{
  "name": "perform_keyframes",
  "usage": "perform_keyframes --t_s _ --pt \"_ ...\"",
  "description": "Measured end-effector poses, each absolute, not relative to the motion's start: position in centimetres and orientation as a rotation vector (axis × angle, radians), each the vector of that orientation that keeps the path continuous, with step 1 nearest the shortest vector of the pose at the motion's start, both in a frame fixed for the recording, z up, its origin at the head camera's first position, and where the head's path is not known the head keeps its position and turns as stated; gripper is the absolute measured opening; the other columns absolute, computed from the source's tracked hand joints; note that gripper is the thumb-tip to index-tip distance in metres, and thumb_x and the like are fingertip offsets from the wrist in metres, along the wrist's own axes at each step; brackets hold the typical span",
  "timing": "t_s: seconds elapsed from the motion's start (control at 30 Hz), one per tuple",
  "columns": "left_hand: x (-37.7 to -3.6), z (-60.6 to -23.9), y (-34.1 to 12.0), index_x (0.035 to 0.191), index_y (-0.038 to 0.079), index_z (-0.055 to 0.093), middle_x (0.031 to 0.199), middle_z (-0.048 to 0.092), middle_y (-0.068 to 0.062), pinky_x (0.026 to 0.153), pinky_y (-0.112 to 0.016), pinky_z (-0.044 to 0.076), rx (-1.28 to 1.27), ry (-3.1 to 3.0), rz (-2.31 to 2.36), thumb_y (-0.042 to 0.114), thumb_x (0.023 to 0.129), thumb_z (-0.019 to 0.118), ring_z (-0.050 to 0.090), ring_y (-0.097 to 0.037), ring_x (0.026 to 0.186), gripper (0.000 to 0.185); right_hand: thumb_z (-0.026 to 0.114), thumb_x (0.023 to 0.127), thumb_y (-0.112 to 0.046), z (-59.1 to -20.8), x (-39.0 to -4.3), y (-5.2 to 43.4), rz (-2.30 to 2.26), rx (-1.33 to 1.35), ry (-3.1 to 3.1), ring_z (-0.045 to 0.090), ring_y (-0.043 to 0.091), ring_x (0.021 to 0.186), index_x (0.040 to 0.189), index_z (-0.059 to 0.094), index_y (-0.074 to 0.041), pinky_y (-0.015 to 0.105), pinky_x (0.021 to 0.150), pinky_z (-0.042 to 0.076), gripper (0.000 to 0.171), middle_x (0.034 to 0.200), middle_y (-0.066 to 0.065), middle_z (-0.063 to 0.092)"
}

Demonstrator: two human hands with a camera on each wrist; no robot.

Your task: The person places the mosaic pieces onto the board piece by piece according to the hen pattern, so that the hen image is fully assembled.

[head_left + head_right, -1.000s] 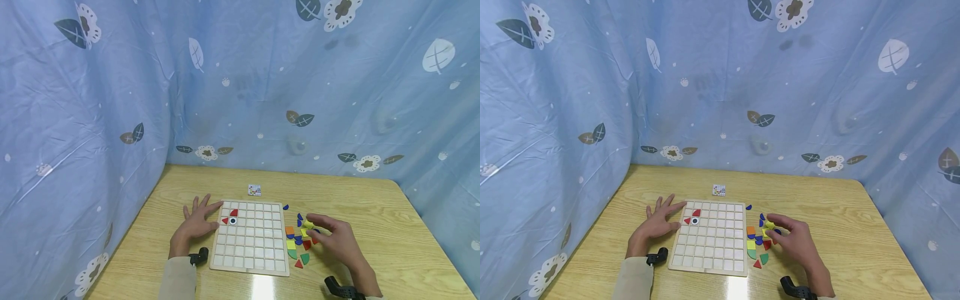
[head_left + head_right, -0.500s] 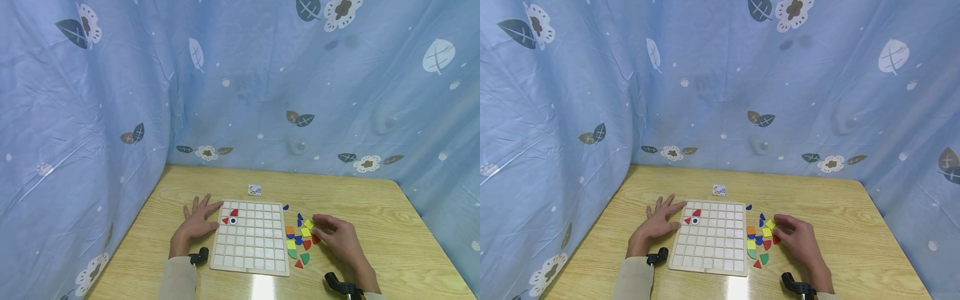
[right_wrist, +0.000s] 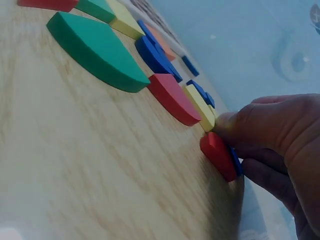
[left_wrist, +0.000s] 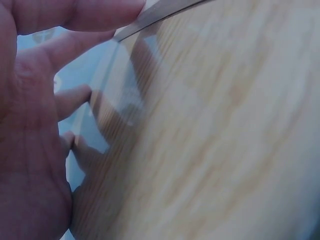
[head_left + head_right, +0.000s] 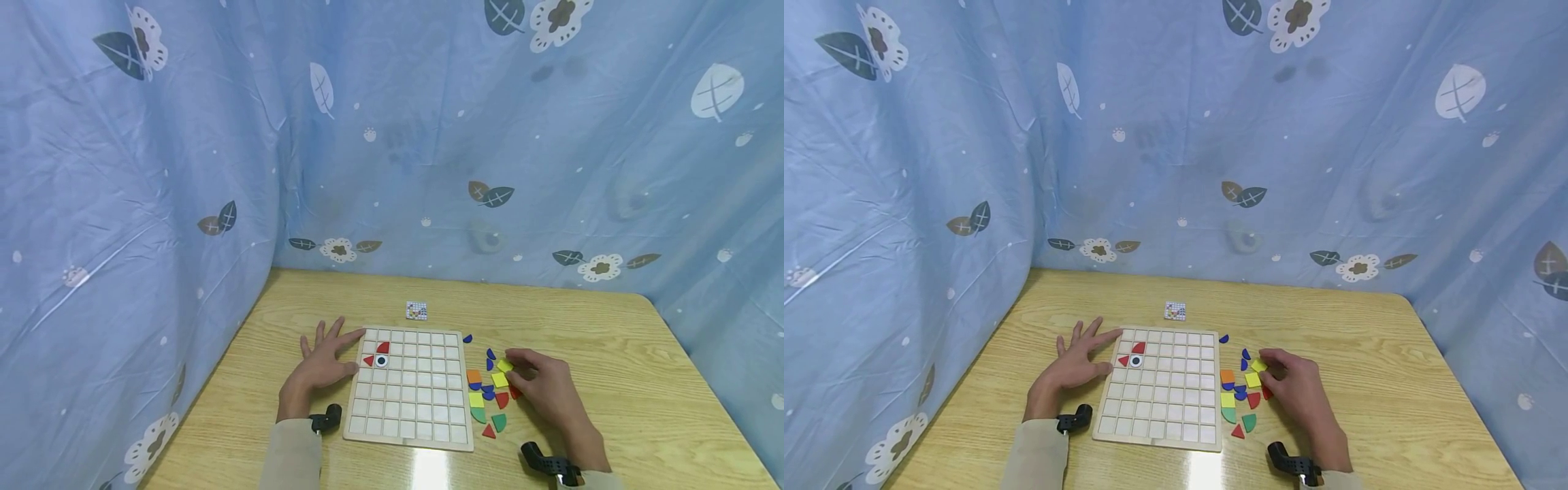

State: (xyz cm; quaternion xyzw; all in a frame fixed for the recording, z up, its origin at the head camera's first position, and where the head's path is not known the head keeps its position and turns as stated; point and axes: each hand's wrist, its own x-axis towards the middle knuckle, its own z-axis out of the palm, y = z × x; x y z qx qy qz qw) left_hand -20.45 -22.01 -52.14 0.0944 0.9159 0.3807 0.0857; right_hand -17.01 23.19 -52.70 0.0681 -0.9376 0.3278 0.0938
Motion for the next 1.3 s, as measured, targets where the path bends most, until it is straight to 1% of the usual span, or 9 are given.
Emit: perform_keyframes --t_s 0.27,0.37,0.5,0.7,0.83,1.07,1.3 --pt "-20.4 -52.1 -21.9 0.162 0.027 0.057 0.184 0.014 -0.017 0.122 -0.08 -0.022 0.278 2.739 1.109 0.015 0.092 0.078 -0.012 -0.053 0.168 0.075 0.085 0.09 -0.002 -53.1 -17.1 23.0 0.957 0.21 -2.737 0.08 0.027 0.105 0.124 0.08 -0.006 0.053 0.094 0.064 0.035 0.117 0.009 0.083" --pt "-20.5 -52.1 -21.9 0.162 0.027 0.057 0.184 0.015 -0.018 0.122 -0.08 -0.022 0.277 2.743 1.104 0.015 0.092 0.078 -0.012 -0.053 0.168 0.074 0.083 0.091 0.0 -53.0 -17.1 23.0 1.003 0.208 -2.717 0.081 0.03 0.107 0.125 0.08 -0.004 0.051 0.093 0.065 0.035 0.118 0.011 0.083" --pt "-20.5 -52.1 -22.0 0.162 0.025 0.056 0.184 0.013 -0.019 0.121 -0.08 -0.023 0.29 2.738 1.111 0.014 0.092 0.078 -0.013 -0.054 0.168 0.074 0.081 0.093 0.002 -52.3 -17.0 22.7 1.092 0.211 -2.691 0.081 0.032 0.111 0.127 0.079 -0.005 0.048 0.095 0.065 0.035 0.122 0.012 0.083" --pt "-20.5 -52.0 -22.0 0.163 0.025 0.056 0.184 0.013 -0.019 0.121 -0.08 -0.023 0.29 2.735 1.119 0.014 0.092 0.077 -0.013 -0.054 0.168 0.074 0.083 0.091 0.004 -50.9 -16.9 21.4 1.165 0.354 -2.633 0.082 0.031 0.107 0.128 0.079 -0.005 0.049 0.096 0.064 0.038 0.119 0.008 0.084" --pt "-20.4 -52.0 -21.9 0.163 0.025 0.056 0.184 0.013 -0.019 0.121 -0.08 -0.023 0.287 2.733 1.119 0.014 0.093 0.077 -0.013 -0.053 0.168 0.074 0.084 0.091 0.002 -50.0 -16.9 20.1 1.21 0.436 -2.618 0.082 0.029 0.106 0.129 0.079 -0.005 0.051 0.096 0.064 0.039 0.118 0.006 0.084" --pt "-20.5 -52.0 -21.9 0.162 0.025 0.057 0.184 0.014 -0.019 0.121 -0.08 -0.022 0.282 2.742 1.107 0.013 0.091 0.078 -0.012 -0.053 0.168 0.075 0.084 0.092 0.0 -49.4 -17.1 17.7 1.278 0.528 -2.593 0.082 0.026 0.107 0.128 0.08 -0.009 0.052 0.094 0.065 0.037 0.119 0.004 0.084" --pt "-20.5 -52.0 -21.9 0.163 0.026 0.056 0.184 0.013 -0.018 0.122 -0.079 -0.022 0.278 2.74 1.1 0.014 0.092 0.078 -0.013 -0.052 0.168 0.075 0.085 0.092 -0.001 -49.2 -17.7 15.0 1.296 0.657 -2.562 0.082 0.025 0.109 0.126 0.081 -0.011 0.049 0.094 0.066 0.036 0.119 0.001 0.084"
